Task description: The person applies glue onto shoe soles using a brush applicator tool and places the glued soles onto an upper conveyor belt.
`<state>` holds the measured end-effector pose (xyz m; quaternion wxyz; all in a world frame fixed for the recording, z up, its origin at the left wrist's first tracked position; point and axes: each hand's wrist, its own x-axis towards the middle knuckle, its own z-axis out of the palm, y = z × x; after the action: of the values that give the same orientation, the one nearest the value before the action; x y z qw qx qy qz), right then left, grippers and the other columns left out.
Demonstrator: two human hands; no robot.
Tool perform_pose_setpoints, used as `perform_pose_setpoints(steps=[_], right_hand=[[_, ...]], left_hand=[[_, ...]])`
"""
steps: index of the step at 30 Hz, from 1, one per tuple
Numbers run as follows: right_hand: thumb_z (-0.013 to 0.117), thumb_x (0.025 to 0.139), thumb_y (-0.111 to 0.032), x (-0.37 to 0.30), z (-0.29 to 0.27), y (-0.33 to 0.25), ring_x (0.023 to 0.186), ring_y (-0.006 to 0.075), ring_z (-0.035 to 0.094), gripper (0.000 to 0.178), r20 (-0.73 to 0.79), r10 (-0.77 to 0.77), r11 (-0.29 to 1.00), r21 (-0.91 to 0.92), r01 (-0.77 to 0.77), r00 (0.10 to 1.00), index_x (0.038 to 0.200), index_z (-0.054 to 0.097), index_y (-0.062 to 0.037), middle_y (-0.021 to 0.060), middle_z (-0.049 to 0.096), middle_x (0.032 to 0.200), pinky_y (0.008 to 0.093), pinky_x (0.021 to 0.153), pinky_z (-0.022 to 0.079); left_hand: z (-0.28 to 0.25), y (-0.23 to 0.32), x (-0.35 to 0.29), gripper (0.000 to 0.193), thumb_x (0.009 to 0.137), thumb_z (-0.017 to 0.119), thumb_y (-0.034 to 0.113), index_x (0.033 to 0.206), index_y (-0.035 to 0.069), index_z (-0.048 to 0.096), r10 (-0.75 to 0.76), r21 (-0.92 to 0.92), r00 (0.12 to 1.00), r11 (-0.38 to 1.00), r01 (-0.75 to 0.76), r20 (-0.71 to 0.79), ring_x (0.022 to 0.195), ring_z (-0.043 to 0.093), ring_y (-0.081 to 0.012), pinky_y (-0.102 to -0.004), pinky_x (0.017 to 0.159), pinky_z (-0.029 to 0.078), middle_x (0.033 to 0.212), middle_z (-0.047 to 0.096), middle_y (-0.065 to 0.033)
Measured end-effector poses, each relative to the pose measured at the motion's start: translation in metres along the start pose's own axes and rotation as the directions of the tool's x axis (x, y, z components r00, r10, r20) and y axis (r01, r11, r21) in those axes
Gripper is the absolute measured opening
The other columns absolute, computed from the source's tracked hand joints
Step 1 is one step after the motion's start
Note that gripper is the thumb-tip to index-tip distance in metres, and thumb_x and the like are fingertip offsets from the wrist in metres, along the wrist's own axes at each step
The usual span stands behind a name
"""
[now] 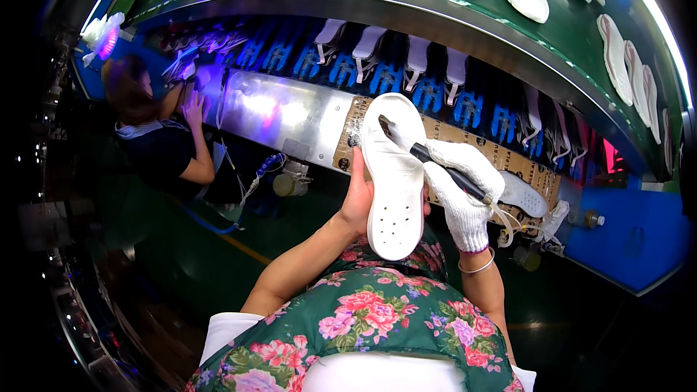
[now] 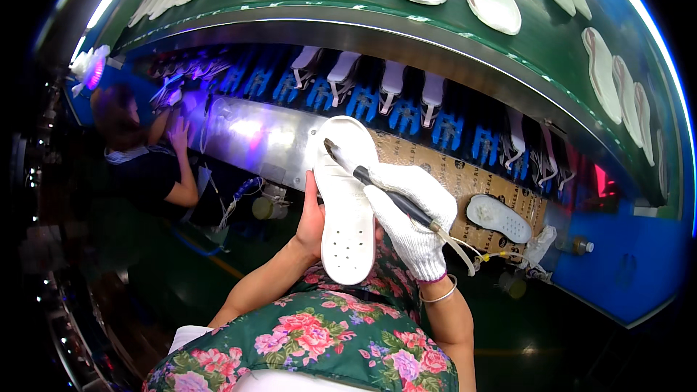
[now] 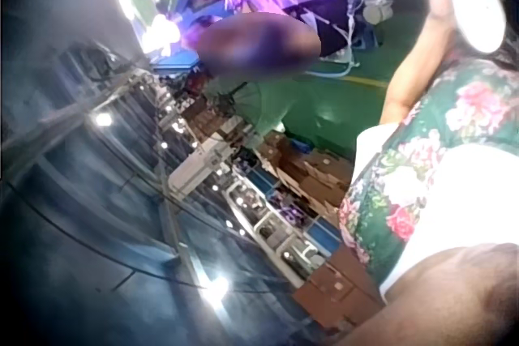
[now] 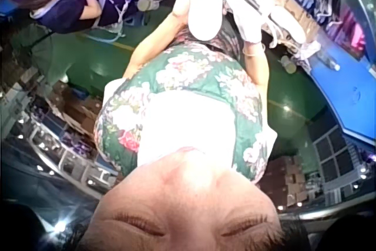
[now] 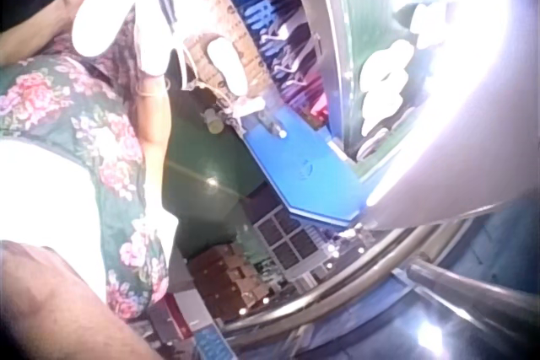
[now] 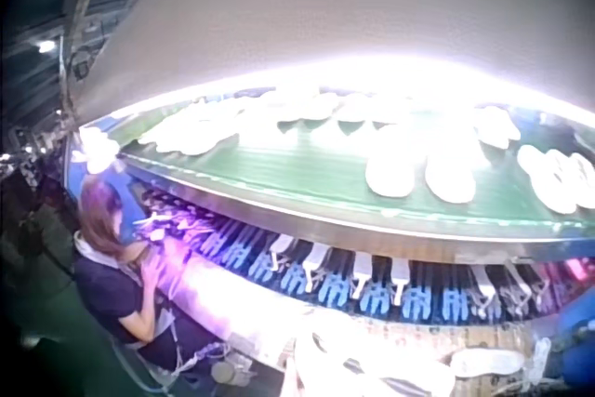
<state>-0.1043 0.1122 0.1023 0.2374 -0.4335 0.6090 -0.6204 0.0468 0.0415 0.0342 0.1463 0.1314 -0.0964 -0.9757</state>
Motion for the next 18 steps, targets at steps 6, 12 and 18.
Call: perform_pose_setpoints(steps=[6, 12, 18], right_hand=[[0.077, 0.076, -0.001, 0.002, -0.004, 0.003, 0.077, 0.0152, 0.067, 0.025, -0.028, -0.108, 0.989, -0.106, 0.105, 0.994, 0.100, 0.072, 0.0004, 0.0102, 0.071, 0.092, 0.0272, 0.066, 0.053], [0.076, 0.071, 0.001, 0.004, 0.001, 0.006, 0.083, 0.0263, 0.068, 0.031, 0.041, -0.407, 0.825, -0.411, 0.387, 0.912, 0.101, 0.072, -0.0056, 0.0112, 0.071, 0.094, 0.0343, 0.074, 0.053], [0.074, 0.070, 0.002, -0.010, 0.006, 0.010, 0.079, 0.0268, 0.066, 0.035, 0.121, -0.444, 0.759, -0.476, 0.444, 0.888, 0.102, 0.073, -0.0095, 0.0086, 0.069, 0.088, 0.0344, 0.071, 0.052]], left_hand=[[0.017, -0.003, 0.003, 0.114, 0.076, 0.003, 0.090, 0.129, 0.001, 0.051, 0.023, -0.013, 0.999, 1.000, -0.023, 0.035, 0.091, 0.067, -0.0337, -0.0450, 0.082, 0.055, 0.103, 0.064, -0.0172], [-0.014, -0.020, 0.003, 0.101, 0.082, 0.011, 0.086, 0.140, 0.008, 0.040, 0.010, -0.047, 0.990, 0.999, -0.003, 0.144, 0.104, 0.062, -0.0297, -0.0440, 0.089, 0.052, 0.119, 0.059, -0.0157], [0.000, -0.020, 0.004, 0.095, 0.089, 0.014, 0.079, 0.152, 0.009, 0.025, 0.042, 0.249, 0.990, 0.969, -0.007, -0.135, 0.135, 0.041, -0.0265, -0.0414, 0.114, 0.032, 0.149, 0.039, -0.0117]])
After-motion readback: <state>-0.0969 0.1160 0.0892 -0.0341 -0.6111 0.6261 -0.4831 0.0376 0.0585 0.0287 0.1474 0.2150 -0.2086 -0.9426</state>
